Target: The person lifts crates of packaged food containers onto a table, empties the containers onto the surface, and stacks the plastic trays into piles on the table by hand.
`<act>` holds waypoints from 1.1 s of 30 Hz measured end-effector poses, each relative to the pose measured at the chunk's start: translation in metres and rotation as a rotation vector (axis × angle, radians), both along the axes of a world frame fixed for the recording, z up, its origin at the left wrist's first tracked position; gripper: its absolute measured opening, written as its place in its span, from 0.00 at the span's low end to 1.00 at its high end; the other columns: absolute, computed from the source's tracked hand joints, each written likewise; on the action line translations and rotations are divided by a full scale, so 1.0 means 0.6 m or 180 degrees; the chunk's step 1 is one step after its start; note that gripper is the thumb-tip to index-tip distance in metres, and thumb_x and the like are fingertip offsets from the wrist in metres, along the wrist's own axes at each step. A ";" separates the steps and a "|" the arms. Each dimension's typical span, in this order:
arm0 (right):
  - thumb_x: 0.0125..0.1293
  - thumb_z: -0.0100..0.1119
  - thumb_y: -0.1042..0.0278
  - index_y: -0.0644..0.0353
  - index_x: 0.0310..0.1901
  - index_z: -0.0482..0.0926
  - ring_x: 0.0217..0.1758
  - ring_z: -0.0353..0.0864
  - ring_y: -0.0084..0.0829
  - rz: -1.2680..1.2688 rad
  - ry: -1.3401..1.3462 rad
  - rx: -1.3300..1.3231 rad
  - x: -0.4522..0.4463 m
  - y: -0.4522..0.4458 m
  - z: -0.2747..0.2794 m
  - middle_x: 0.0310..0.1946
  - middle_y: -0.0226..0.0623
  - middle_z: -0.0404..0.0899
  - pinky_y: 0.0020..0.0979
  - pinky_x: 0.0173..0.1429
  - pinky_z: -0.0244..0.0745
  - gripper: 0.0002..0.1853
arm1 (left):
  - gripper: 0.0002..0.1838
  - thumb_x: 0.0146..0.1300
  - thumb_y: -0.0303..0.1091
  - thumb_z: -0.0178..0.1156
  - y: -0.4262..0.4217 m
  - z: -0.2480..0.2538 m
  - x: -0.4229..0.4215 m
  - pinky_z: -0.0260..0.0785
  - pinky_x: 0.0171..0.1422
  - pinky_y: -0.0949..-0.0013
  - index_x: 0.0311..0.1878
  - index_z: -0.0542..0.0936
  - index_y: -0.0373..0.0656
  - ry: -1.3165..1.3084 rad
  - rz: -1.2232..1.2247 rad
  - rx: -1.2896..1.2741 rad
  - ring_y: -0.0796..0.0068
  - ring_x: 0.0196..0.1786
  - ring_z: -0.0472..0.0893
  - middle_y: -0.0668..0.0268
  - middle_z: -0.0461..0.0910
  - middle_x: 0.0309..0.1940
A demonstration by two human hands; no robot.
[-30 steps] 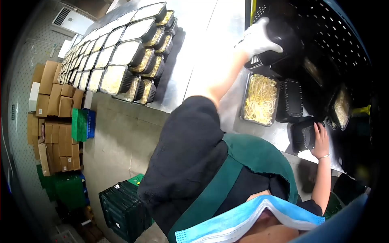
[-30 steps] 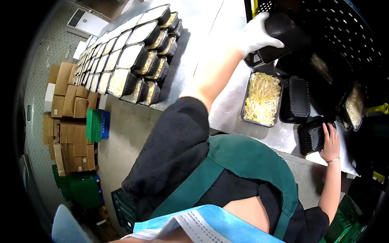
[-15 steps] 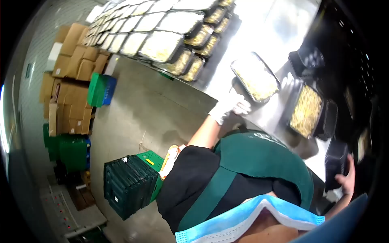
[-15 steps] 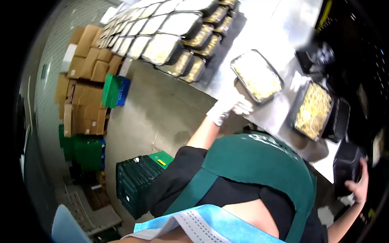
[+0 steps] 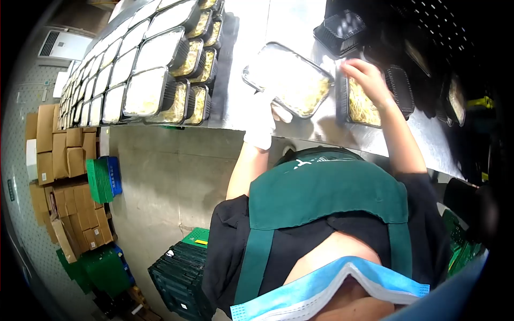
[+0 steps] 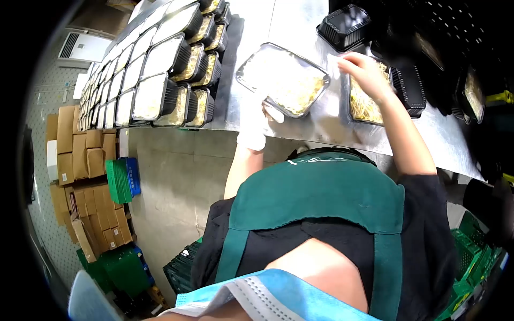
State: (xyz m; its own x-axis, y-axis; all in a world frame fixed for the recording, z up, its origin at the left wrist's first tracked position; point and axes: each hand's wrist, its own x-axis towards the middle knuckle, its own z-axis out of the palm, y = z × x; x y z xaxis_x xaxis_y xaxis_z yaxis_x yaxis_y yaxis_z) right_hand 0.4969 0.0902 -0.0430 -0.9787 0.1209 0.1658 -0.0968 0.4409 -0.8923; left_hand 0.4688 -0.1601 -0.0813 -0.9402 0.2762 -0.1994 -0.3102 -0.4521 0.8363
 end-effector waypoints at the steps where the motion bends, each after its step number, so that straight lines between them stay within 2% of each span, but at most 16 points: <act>1: 0.56 0.53 0.62 0.67 0.29 0.75 0.22 0.66 0.18 -0.0492 0.0210 0.0327 0.045 0.035 -0.008 0.20 0.30 0.72 0.24 0.29 0.64 0.14 | 0.21 0.54 0.36 0.54 -0.007 -0.009 -0.001 0.70 0.27 0.74 0.48 0.69 0.32 -0.0034 -0.0020 -0.0162 0.72 0.29 0.77 0.58 0.75 0.36; 4: 0.58 0.54 0.53 0.60 0.16 0.69 0.11 0.64 0.16 -0.1357 -0.1093 0.0474 0.182 0.113 -0.061 0.10 0.29 0.66 0.20 0.17 0.60 0.21 | 0.20 0.55 0.36 0.54 -0.025 -0.020 -0.016 0.71 0.26 0.74 0.48 0.69 0.32 -0.0075 -0.0092 -0.0215 0.72 0.28 0.77 0.58 0.75 0.36; 6: 0.55 0.52 0.40 0.59 0.21 0.72 0.10 0.66 0.19 -0.1501 -0.2296 -0.0715 0.240 0.100 -0.128 0.10 0.30 0.69 0.20 0.15 0.59 0.26 | 0.20 0.55 0.36 0.53 -0.035 -0.023 -0.016 0.71 0.26 0.75 0.48 0.69 0.32 -0.0127 -0.0201 -0.0271 0.71 0.28 0.77 0.57 0.75 0.35; 7: 0.56 0.52 0.43 0.61 0.28 0.72 0.14 0.69 0.21 -0.1354 -0.2583 -0.1766 0.243 0.079 -0.142 0.15 0.32 0.72 0.20 0.16 0.60 0.24 | 0.20 0.55 0.36 0.53 -0.036 -0.026 -0.016 0.71 0.26 0.75 0.48 0.68 0.33 -0.0152 -0.0280 -0.0310 0.71 0.28 0.77 0.57 0.75 0.35; 9: 0.59 0.53 0.53 0.62 0.33 0.71 0.20 0.71 0.22 -0.2066 -0.1348 -0.3156 0.201 0.016 -0.155 0.20 0.33 0.73 0.20 0.20 0.62 0.18 | 0.20 0.56 0.36 0.53 -0.034 -0.035 -0.021 0.71 0.25 0.75 0.49 0.68 0.33 -0.0148 -0.0378 -0.0369 0.71 0.27 0.77 0.57 0.75 0.35; 11: 0.59 0.52 0.63 0.61 0.31 0.71 0.24 0.72 0.24 -0.1974 -0.0458 -0.3518 0.174 0.046 -0.220 0.23 0.34 0.72 0.20 0.22 0.63 0.09 | 0.20 0.56 0.36 0.53 -0.039 -0.042 -0.029 0.71 0.25 0.75 0.49 0.68 0.33 -0.0138 -0.0414 -0.0397 0.71 0.27 0.77 0.57 0.75 0.35; 12: 0.58 0.52 0.69 0.60 0.30 0.70 0.22 0.71 0.24 -0.2212 -0.0548 -0.3932 0.164 0.059 -0.212 0.21 0.31 0.70 0.20 0.21 0.62 0.05 | 0.20 0.56 0.36 0.53 -0.045 -0.042 -0.037 0.71 0.25 0.76 0.49 0.68 0.33 -0.0128 -0.0439 -0.0402 0.71 0.26 0.77 0.57 0.76 0.35; 15: 0.58 0.51 0.68 0.59 0.31 0.71 0.18 0.65 0.20 -0.1903 -0.0162 -0.4295 0.176 0.051 -0.111 0.18 0.28 0.68 0.18 0.20 0.59 0.05 | 0.20 0.57 0.36 0.52 -0.068 -0.041 -0.048 0.72 0.24 0.76 0.49 0.68 0.33 -0.0140 -0.0507 -0.0322 0.71 0.26 0.77 0.56 0.76 0.35; 17: 0.58 0.50 0.67 0.60 0.35 0.71 0.17 0.62 0.17 -0.1152 -0.0203 -0.4113 0.185 0.031 -0.041 0.19 0.27 0.68 0.17 0.20 0.58 0.07 | 0.20 0.57 0.36 0.52 -0.072 -0.040 -0.042 0.72 0.24 0.76 0.49 0.68 0.34 -0.0204 -0.0630 -0.0244 0.71 0.25 0.77 0.56 0.76 0.34; 19: 0.59 0.49 0.68 0.61 0.35 0.72 0.16 0.59 0.14 -0.1666 -0.0245 -0.3701 0.138 -0.007 0.009 0.19 0.25 0.68 0.16 0.19 0.56 0.07 | 0.19 0.58 0.36 0.52 -0.063 -0.052 -0.041 0.72 0.23 0.76 0.49 0.68 0.34 -0.0252 -0.0746 -0.0259 0.71 0.25 0.78 0.56 0.76 0.34; 21: 0.59 0.49 0.69 0.61 0.33 0.72 0.13 0.58 0.15 -0.1407 -0.0403 -0.3455 0.082 -0.045 0.048 0.19 0.26 0.70 0.17 0.17 0.55 0.05 | 0.19 0.58 0.36 0.51 -0.051 -0.070 -0.049 0.72 0.23 0.77 0.49 0.67 0.34 -0.0250 -0.0738 -0.0275 0.71 0.24 0.78 0.56 0.76 0.34; 25: 0.58 0.51 0.69 0.60 0.28 0.70 0.12 0.64 0.14 -0.0426 -0.1059 -0.2876 0.001 -0.091 0.033 0.15 0.25 0.68 0.15 0.16 0.57 0.05 | 0.14 0.59 0.28 0.47 -0.028 -0.056 -0.060 0.75 0.32 0.69 0.48 0.68 0.33 -0.0805 -0.0286 0.0063 0.69 0.33 0.76 0.56 0.74 0.36; 27: 0.57 0.53 0.68 0.60 0.27 0.70 0.12 0.63 0.15 -0.0593 -0.0922 -0.2369 -0.054 -0.089 0.038 0.15 0.26 0.67 0.16 0.16 0.57 0.07 | 0.15 0.57 0.27 0.48 -0.003 -0.047 -0.089 0.77 0.34 0.64 0.47 0.67 0.29 -0.0929 -0.0021 0.0039 0.64 0.33 0.77 0.54 0.73 0.37; 29: 0.56 0.53 0.69 0.60 0.24 0.68 0.12 0.63 0.16 -0.0582 -0.0581 -0.1894 -0.139 -0.069 0.028 0.13 0.28 0.67 0.18 0.15 0.55 0.08 | 0.16 0.56 0.28 0.49 0.016 -0.044 -0.135 0.76 0.39 0.63 0.46 0.67 0.27 -0.0415 -0.0198 0.0770 0.64 0.37 0.76 0.55 0.72 0.37; 31: 0.55 0.53 0.70 0.62 0.25 0.68 0.12 0.61 0.17 -0.0587 -0.0447 -0.2122 -0.236 -0.051 0.024 0.14 0.29 0.66 0.18 0.16 0.54 0.07 | 0.15 0.53 0.28 0.53 0.040 -0.057 -0.219 0.71 0.36 0.66 0.43 0.71 0.32 -0.0476 0.0126 -0.0408 0.68 0.34 0.74 0.57 0.74 0.34; 33: 0.57 0.52 0.66 0.64 0.29 0.70 0.13 0.59 0.15 -0.0921 -0.0410 -0.1169 -0.327 -0.052 0.045 0.14 0.23 0.63 0.18 0.16 0.53 0.09 | 0.13 0.51 0.28 0.55 0.081 -0.038 -0.298 0.69 0.33 0.69 0.41 0.73 0.36 -0.0804 0.0623 0.0389 0.68 0.30 0.74 0.58 0.75 0.32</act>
